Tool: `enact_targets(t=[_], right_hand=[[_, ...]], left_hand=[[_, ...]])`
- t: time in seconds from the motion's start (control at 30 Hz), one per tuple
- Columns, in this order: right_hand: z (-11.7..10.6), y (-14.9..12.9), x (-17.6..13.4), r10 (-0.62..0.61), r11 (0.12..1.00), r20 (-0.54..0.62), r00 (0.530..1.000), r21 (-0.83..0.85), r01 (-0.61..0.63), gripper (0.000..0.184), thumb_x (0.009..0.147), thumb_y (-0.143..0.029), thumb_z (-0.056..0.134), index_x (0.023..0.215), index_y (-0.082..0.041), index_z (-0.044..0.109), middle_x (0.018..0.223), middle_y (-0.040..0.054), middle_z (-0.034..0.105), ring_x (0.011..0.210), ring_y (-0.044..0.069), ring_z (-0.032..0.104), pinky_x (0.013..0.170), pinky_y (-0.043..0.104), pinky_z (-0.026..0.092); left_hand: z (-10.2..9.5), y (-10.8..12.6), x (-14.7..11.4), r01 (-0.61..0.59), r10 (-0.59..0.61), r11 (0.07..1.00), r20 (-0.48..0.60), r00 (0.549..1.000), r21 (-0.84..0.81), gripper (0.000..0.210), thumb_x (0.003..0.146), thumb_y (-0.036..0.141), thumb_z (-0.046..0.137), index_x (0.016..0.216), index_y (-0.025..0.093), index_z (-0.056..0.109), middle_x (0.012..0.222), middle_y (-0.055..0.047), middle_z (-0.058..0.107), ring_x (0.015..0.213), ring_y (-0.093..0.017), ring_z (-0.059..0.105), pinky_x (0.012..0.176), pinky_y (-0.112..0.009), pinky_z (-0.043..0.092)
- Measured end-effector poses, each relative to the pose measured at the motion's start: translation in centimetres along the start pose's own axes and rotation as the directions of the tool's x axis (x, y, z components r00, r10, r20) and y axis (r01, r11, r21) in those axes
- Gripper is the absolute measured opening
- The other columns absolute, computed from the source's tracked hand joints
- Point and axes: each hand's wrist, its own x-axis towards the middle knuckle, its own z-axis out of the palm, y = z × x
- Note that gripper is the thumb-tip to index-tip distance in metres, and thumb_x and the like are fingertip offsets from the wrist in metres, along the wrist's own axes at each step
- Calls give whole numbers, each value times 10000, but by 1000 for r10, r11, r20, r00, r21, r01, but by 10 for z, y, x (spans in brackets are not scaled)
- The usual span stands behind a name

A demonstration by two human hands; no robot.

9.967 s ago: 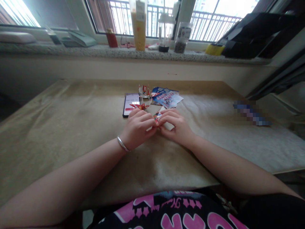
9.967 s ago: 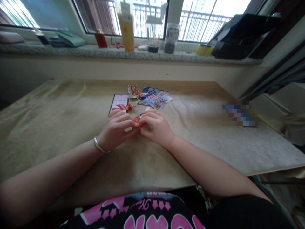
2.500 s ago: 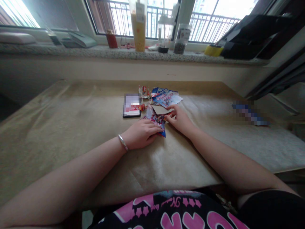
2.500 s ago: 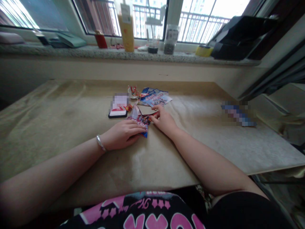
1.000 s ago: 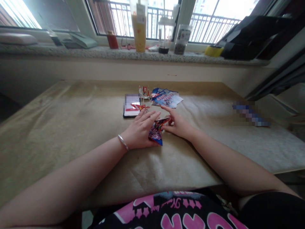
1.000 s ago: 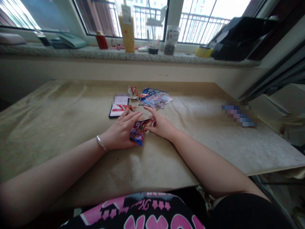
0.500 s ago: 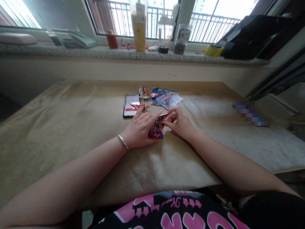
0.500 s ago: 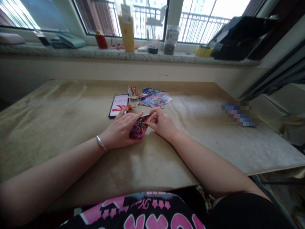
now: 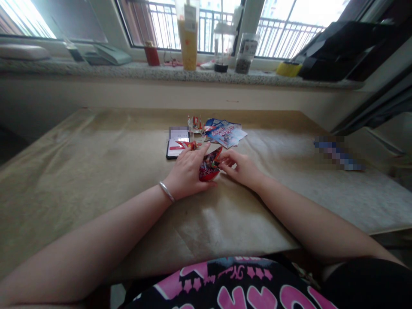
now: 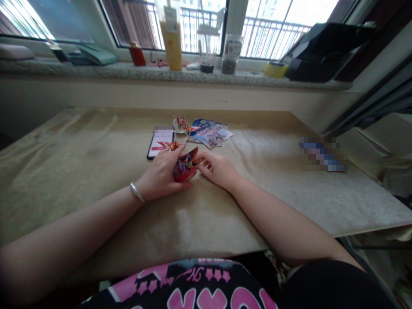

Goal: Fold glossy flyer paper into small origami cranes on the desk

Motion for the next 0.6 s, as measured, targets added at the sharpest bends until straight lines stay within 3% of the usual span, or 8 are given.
enact_targets(t=[0.13, 0.3, 0.6], right_hand=[[-1, 0, 0, -91, 996, 48, 995, -17, 92, 144, 826, -167, 530, 919, -206, 634, 903, 35, 661, 712, 118, 620, 637, 241, 524], [-1, 0, 1, -100, 995, 58, 993, 37, 98, 145, 802, -202, 600, 936, -206, 654, 933, 43, 653, 772, 126, 627, 605, 225, 535], [0, -2, 2, -91, 995, -34, 995, 36, 93, 52, 823, -232, 641, 826, -217, 690, 934, 43, 692, 801, 135, 642, 605, 232, 544]], left_hand=[[1, -1, 1, 61, -62, 998, -19, 998, -32, 1058, 637, 536, 740, 1456, 97, 237, 1261, -177, 558, 1151, -345, 517, 1020, -488, 370], [3, -2, 1, 127, -131, 990, -73, 989, -55, 1062, 644, 558, 734, 1467, 119, 227, 1187, -168, 579, 1083, -334, 543, 947, -461, 419], [1, -4, 0, 55, -59, 997, -61, 996, -60, 1024, 644, 522, 749, 1454, 119, 268, 1307, -177, 508, 1180, -333, 483, 1025, -460, 365]])
